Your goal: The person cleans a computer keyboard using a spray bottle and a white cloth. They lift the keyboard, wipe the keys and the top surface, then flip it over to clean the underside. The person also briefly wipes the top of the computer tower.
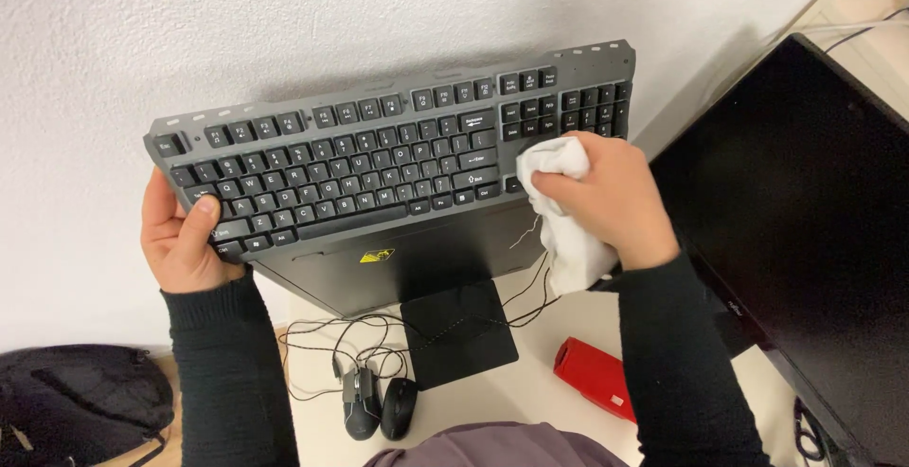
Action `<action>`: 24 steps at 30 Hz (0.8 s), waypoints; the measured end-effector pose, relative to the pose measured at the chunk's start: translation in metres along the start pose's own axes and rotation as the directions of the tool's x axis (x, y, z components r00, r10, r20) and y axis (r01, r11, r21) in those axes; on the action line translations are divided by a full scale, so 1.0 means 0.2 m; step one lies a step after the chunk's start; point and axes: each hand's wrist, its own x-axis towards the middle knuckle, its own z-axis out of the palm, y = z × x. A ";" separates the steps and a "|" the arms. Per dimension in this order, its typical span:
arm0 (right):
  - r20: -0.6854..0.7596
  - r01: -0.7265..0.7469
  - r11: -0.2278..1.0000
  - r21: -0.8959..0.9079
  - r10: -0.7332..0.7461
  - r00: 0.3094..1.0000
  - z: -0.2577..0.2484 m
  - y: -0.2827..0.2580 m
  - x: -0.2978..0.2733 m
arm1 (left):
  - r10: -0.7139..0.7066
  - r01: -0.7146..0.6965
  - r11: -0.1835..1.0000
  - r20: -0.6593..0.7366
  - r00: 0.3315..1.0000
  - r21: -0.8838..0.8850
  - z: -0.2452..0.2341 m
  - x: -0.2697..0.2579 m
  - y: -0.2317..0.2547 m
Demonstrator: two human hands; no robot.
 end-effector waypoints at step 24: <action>-0.257 0.124 0.969 -0.213 -0.178 0.950 0.28 0.07 -0.02 | 0.030 -0.030 1.000 0.014 0.999 -0.001 0.00 0.00 -0.02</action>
